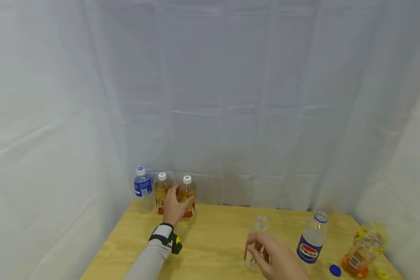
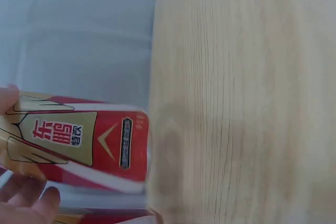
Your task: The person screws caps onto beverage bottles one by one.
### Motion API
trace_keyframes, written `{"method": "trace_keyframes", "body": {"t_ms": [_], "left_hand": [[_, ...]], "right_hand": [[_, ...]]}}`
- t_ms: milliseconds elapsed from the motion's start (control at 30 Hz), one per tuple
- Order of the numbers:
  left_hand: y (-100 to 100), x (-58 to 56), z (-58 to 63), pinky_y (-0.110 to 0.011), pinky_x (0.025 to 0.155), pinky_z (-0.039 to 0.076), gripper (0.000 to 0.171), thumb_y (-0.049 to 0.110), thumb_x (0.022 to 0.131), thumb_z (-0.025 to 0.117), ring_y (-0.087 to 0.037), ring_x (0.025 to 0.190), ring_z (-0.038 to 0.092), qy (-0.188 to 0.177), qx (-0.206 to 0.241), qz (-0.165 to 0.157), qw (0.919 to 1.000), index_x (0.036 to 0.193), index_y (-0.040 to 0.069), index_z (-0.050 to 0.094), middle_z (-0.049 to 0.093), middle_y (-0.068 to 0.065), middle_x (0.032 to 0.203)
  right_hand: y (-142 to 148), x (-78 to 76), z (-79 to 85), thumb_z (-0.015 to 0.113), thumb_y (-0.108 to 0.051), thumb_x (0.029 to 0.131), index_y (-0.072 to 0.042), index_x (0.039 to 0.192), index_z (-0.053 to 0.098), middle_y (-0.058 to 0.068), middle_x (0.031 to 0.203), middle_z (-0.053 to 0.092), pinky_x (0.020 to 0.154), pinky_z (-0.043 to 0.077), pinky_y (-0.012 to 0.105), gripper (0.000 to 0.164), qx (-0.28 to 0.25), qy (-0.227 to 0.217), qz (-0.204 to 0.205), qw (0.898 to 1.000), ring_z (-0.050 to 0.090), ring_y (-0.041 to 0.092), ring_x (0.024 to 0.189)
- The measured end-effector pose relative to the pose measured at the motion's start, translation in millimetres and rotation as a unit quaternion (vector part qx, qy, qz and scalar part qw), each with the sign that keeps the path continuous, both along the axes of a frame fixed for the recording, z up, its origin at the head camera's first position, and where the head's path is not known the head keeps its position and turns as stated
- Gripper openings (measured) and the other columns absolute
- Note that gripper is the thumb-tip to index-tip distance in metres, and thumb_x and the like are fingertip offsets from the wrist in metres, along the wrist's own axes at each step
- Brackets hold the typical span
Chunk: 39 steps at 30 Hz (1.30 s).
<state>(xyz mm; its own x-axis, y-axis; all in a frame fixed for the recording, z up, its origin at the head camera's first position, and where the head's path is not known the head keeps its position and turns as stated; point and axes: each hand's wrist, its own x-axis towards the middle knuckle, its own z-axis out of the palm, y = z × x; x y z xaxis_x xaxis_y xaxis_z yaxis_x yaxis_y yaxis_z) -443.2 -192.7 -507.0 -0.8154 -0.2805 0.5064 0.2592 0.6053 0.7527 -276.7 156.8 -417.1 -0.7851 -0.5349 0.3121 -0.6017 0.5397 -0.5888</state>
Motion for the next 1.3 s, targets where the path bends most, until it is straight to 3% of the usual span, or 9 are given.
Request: {"method": "trace_keyframes", "body": {"t_ms": [233,467,667,833,933,1000,1133,1233,1300], "left_hand": [[-8.8,-16.3,-11.5,-0.062,0.116,0.037,0.074,0.022,0.093,0.080,-0.049,0.140,0.046,-0.041,-0.002,0.028,0.9988,0.151,-0.008,0.043,0.049,-0.031,0.151],[-9.9,-20.1,-7.8,-0.065,0.114,0.037,0.076,0.019,0.095,0.076,-0.051,0.140,0.046,-0.049,0.005,0.038,0.9981,0.153,-0.009,0.038,0.047,-0.034,0.152],[-17.8,-7.2,-0.1,-0.064,0.117,0.034,0.077,0.015,0.095,0.075,-0.052,0.142,0.042,-0.033,0.008,0.035,0.9988,0.155,-0.012,0.033,0.042,-0.036,0.154],[-5.1,13.9,9.6,-0.060,0.109,0.043,0.059,0.011,0.096,0.072,-0.047,0.131,0.053,0.025,-0.002,0.043,0.9988,0.146,-0.010,0.047,0.054,-0.032,0.141],[22.8,33.3,16.6,-0.054,0.095,0.053,0.044,0.007,0.095,0.070,-0.040,0.115,0.063,0.051,-0.019,-0.018,0.9983,0.135,-0.006,0.058,0.064,-0.024,0.126],[46.2,47.4,21.4,-0.053,0.092,0.055,0.040,0.003,0.095,0.068,-0.035,0.112,0.065,0.042,-0.025,-0.118,0.9918,0.133,-0.002,0.060,0.066,-0.020,0.124],[94.3,71.4,23.5,-0.056,0.101,0.052,0.055,0.016,0.096,0.067,-0.035,0.128,0.058,-0.043,-0.068,-0.316,0.9452,0.147,0.004,0.050,0.060,-0.017,0.139],[120.7,80.4,13.2,-0.053,0.105,0.051,0.076,0.041,0.095,0.073,-0.032,0.135,0.053,-0.084,-0.114,-0.353,0.9248,0.156,0.010,0.040,0.052,-0.012,0.148],[133.5,82.2,4.1,-0.047,0.102,0.053,0.085,0.053,0.090,0.078,-0.025,0.131,0.056,-0.084,-0.117,-0.342,0.9284,0.155,0.014,0.040,0.052,-0.008,0.145]], "right_hand": [[14.2,12.9,-2.0,0.070,-0.023,0.103,-0.016,0.109,0.069,-0.015,0.082,0.063,0.051,0.044,0.023,0.010,0.021,-0.031,-0.020,0.999,0.047,0.000,0.056],[19.2,18.8,-2.8,0.068,-0.022,0.103,-0.013,0.112,0.071,-0.016,0.077,0.061,0.049,0.043,0.023,0.012,0.023,-0.065,-0.018,0.997,0.047,0.001,0.054],[23.3,16.7,-8.1,0.068,-0.026,0.103,-0.015,0.106,0.071,-0.016,0.074,0.059,0.048,0.042,0.024,0.012,0.021,-0.050,-0.059,0.997,0.046,0.001,0.052],[35.4,8.6,-17.9,0.069,-0.026,0.103,-0.016,0.098,0.068,-0.014,0.075,0.060,0.050,0.041,0.026,0.011,0.033,-0.063,-0.085,0.994,0.046,0.002,0.054],[42.7,4.8,-26.3,0.070,-0.023,0.102,-0.015,0.098,0.067,-0.011,0.076,0.061,0.052,0.041,0.026,0.009,0.043,-0.070,-0.099,0.992,0.047,0.003,0.056],[45.4,2.7,-31.6,0.071,-0.020,0.101,-0.014,0.098,0.067,-0.010,0.078,0.061,0.053,0.042,0.026,0.008,0.048,-0.068,-0.114,0.990,0.047,0.002,0.058],[46.1,0.4,-38.6,0.074,-0.018,0.098,-0.016,0.097,0.067,-0.009,0.082,0.061,0.054,0.042,0.025,0.007,0.048,-0.055,-0.165,0.984,0.046,0.002,0.059],[41.5,-4.2,-41.2,0.076,-0.018,0.096,-0.017,0.096,0.067,-0.009,0.082,0.060,0.054,0.041,0.025,0.009,0.042,-0.047,-0.186,0.981,0.045,0.003,0.058],[38.2,-7.8,-43.0,0.076,-0.017,0.096,-0.017,0.096,0.066,-0.009,0.082,0.060,0.054,0.041,0.025,0.009,0.040,-0.044,-0.185,0.981,0.045,0.003,0.057]]}}
